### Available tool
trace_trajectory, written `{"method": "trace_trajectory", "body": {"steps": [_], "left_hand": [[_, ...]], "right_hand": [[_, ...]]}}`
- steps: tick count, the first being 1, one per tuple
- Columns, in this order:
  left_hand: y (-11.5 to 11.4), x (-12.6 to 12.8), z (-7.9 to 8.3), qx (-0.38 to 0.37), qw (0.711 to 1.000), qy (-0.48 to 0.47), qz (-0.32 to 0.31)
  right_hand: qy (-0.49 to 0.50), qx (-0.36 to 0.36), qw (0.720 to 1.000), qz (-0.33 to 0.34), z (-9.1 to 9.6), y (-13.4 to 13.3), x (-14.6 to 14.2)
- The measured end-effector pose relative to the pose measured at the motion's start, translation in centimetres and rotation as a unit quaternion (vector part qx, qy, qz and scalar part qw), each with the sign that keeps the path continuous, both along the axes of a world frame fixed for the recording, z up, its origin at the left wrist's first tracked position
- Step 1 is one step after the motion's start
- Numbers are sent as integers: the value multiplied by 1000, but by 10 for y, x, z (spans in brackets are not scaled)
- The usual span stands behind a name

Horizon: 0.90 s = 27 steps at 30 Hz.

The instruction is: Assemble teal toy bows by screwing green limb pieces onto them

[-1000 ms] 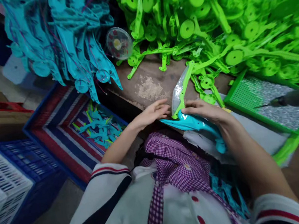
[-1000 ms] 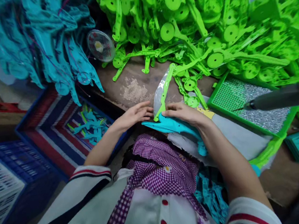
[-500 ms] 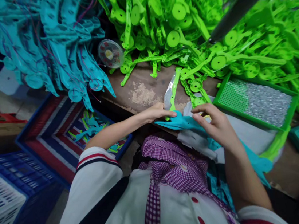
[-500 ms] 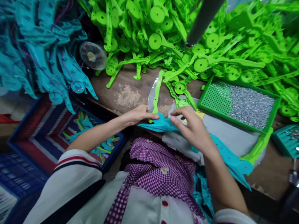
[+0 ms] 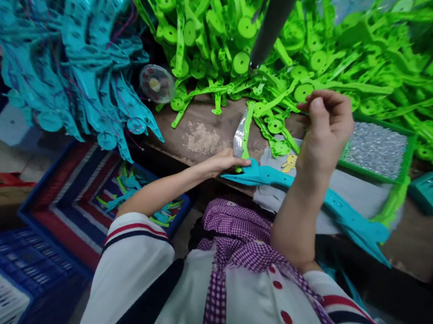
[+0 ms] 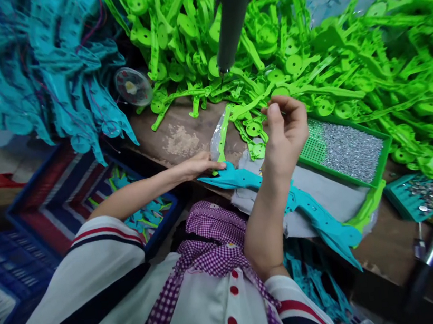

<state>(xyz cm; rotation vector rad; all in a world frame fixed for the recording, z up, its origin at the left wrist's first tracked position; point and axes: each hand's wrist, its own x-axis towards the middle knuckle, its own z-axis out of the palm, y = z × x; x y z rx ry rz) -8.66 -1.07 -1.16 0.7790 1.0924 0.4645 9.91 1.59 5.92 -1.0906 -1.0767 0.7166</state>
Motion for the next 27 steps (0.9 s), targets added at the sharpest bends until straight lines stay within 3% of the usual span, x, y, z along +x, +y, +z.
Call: {"method": "trace_trajectory", "body": {"steps": [5,8,10,12,15,19,27], "left_hand": [[-3,3,8,-19,1000,-8,14],[-7,4,12,-16,999,13,27],[-10,3,13,-20,999,32,36],[-14,2,13,-21,998,48,41],[-17,-1,10,20,997,61,43],[-18,1,7,77,993,76,48],[-17,1,9,65,992,95,43]], "right_hand": [[-36,80,996,8,15,21,-8],[-55,132,988,63,32,41,-4],[-43,109,986,116,39,51,7],[-30,66,992,107,40,56,26],[-64,8,998,24,34,53,66],[-100,-48,994,6,25,55,111],[-142,-41,988,-44,-21,126,117]]}}
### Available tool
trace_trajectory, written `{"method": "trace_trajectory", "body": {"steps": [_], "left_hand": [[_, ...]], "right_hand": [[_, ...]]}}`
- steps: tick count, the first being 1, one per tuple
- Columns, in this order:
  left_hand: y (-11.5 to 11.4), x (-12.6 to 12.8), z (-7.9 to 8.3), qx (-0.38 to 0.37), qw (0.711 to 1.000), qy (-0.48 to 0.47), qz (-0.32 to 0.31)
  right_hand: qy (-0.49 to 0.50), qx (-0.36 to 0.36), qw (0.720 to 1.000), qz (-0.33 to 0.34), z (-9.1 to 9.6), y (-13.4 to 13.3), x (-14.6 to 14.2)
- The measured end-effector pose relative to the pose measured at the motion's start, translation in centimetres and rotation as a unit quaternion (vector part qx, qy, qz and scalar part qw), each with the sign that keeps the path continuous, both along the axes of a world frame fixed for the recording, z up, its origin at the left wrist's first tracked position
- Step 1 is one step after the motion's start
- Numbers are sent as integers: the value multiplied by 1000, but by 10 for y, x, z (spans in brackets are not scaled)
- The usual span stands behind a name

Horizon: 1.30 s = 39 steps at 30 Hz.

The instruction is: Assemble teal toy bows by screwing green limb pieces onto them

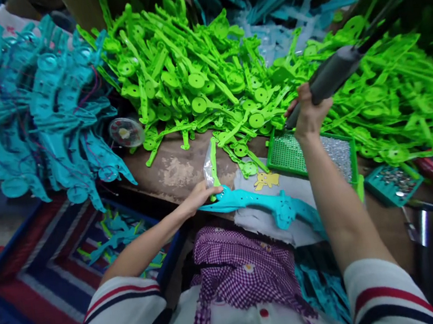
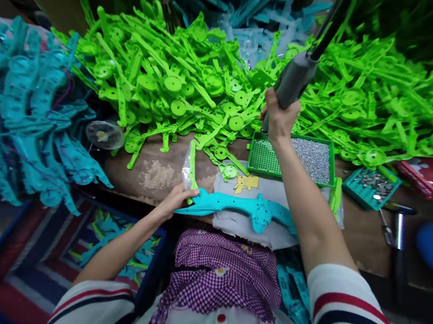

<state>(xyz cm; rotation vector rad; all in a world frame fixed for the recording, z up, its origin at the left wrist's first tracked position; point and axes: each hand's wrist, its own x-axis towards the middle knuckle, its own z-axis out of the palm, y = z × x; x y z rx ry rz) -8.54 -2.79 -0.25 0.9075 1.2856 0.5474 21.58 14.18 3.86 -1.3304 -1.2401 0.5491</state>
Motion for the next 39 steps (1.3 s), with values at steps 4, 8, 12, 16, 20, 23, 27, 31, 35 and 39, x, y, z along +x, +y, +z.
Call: {"method": "trace_trajectory", "body": {"steps": [4,8,12,16,20,23,27,31,35,39], "left_hand": [[1,-1,-1,-28,1000,-2,-7],[1,-1,1,-49,999,-3,-8],[1,0,3,-42,999,0,-5],[0,0,5,-43,999,-3,-5],[0,0,4,-50,999,-1,-2],[1,-1,2,-45,999,-4,-4],[1,-1,1,-42,999,-4,-7],[0,-1,1,-42,999,-6,-6],[-1,-1,0,-41,999,-8,-6],[-1,0,0,-46,999,-6,0]], "right_hand": [[-20,-13,999,21,-18,20,2],[-14,7,999,-39,-25,22,4],[39,32,995,-82,-30,21,2],[29,14,997,-65,-35,21,4],[10,-12,1000,-25,-38,20,7],[22,-24,999,-11,-39,18,9],[58,-7,997,-55,-37,17,6],[67,18,994,-83,-35,18,4],[66,18,994,-85,-37,18,6],[26,24,997,-68,-38,20,9]]}}
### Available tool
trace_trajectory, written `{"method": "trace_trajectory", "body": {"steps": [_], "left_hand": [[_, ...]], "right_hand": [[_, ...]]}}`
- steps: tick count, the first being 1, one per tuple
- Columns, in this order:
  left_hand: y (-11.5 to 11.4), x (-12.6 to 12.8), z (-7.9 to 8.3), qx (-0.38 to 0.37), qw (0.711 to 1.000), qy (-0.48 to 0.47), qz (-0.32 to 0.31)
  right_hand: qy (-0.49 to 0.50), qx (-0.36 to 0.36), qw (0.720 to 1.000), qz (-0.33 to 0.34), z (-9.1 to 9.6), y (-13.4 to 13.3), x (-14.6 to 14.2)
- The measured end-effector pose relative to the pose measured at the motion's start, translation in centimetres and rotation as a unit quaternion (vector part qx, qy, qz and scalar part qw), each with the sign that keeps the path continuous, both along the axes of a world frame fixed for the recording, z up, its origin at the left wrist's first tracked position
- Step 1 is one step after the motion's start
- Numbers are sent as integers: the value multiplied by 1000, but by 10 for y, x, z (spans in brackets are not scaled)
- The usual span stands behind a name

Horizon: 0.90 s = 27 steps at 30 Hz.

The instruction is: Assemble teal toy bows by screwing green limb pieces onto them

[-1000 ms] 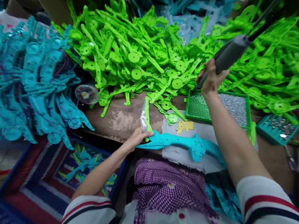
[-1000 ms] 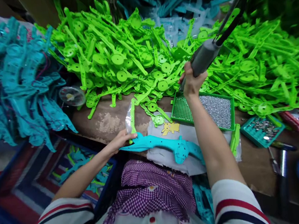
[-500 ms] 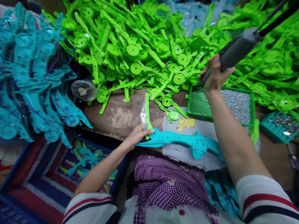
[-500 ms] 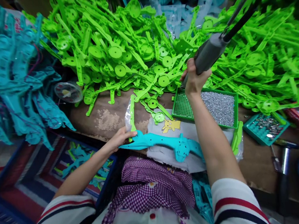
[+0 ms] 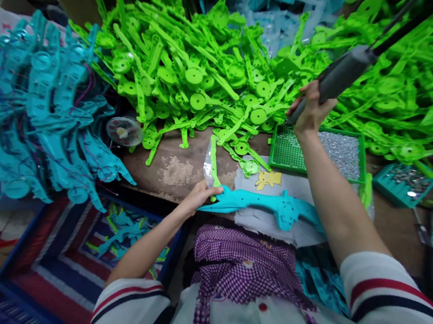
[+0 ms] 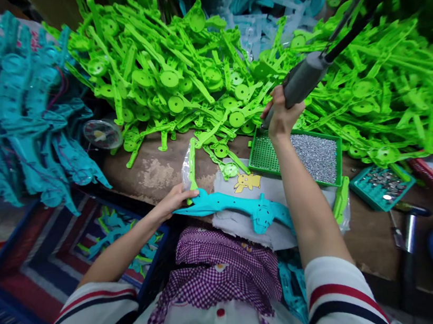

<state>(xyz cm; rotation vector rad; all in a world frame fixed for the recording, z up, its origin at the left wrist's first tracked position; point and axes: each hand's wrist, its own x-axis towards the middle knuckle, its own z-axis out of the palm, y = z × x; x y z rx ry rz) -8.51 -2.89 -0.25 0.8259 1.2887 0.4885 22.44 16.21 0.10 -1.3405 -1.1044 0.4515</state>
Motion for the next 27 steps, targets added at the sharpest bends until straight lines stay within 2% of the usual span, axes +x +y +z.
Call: {"method": "trace_trajectory", "body": {"steps": [2,4,8,11,14,17,19,22,25,27], "left_hand": [[0,1,1,0,1000,-2,2],[0,1,1,4,1000,-3,4],[1,0,2,8,1000,-4,5],[1,0,2,5,1000,-7,3],[1,0,2,2,1000,-9,2],[1,1,2,11,1000,-12,9],[1,3,2,19,1000,-11,16],[3,6,2,6,1000,-13,21],[4,7,3,-23,999,-33,24],[4,7,3,-29,998,-49,28]], "right_hand": [[-22,7,1000,16,1,1,-1],[-3,12,1000,18,3,0,-4],[70,15,997,-17,6,-4,-9],[67,8,997,-24,13,-8,-8],[53,28,998,-33,29,-15,-3],[75,97,992,-35,56,-36,-1],[109,147,983,-4,75,-59,-9],[175,176,963,102,94,-101,-39],[228,176,933,215,96,-141,-84],[250,158,921,255,90,-160,-113]]}}
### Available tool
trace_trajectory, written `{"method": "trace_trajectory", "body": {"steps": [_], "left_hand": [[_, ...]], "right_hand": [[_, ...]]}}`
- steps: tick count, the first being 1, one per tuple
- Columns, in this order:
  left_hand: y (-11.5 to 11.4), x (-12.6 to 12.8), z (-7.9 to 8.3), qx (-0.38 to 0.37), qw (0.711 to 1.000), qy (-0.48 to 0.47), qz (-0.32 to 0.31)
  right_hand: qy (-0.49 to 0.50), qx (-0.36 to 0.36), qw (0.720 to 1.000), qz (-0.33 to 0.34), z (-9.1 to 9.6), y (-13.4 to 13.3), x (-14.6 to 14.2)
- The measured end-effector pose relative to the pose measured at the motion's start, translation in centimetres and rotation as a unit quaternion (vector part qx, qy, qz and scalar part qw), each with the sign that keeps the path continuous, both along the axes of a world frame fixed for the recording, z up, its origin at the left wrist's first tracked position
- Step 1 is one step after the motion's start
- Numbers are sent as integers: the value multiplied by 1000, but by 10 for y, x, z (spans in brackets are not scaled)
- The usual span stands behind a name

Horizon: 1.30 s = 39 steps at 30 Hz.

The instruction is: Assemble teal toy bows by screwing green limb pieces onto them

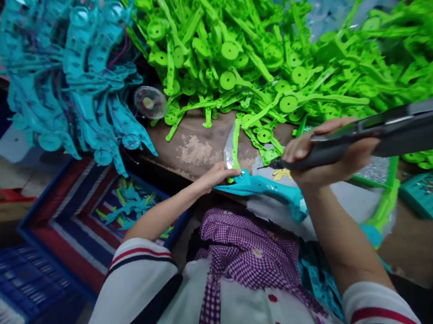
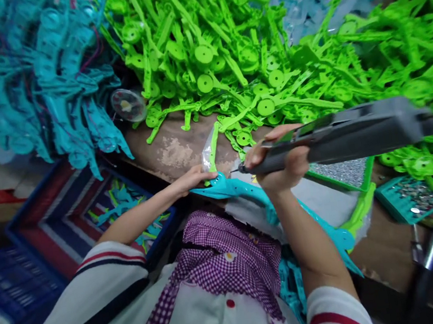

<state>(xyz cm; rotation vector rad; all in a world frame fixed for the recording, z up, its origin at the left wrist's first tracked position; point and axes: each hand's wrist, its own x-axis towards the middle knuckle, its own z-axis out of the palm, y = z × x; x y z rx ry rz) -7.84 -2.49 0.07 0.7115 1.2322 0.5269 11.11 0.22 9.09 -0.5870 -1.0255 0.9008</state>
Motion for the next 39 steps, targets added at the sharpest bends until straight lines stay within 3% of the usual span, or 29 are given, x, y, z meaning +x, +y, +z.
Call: {"method": "trace_trajectory", "body": {"steps": [3,6,16,26,33,39], "left_hand": [[-1,-1,0,8,1000,-19,2],[-2,-1,-1,18,1000,-23,-3],[-2,-2,-11,59,998,-31,-12],[-3,-4,-12,77,996,-34,-22],[-3,-2,-25,111,994,-15,-11],[-3,2,-20,106,994,-10,-2]], "right_hand": [[5,-15,999,32,-10,-15,-29],[8,-18,999,43,-17,-18,-37],[1,-52,997,52,-29,-21,-36],[-38,-53,994,83,-33,-23,-38],[-112,-87,971,191,-42,-17,-42],[-176,-118,949,236,-58,-19,-37]]}}
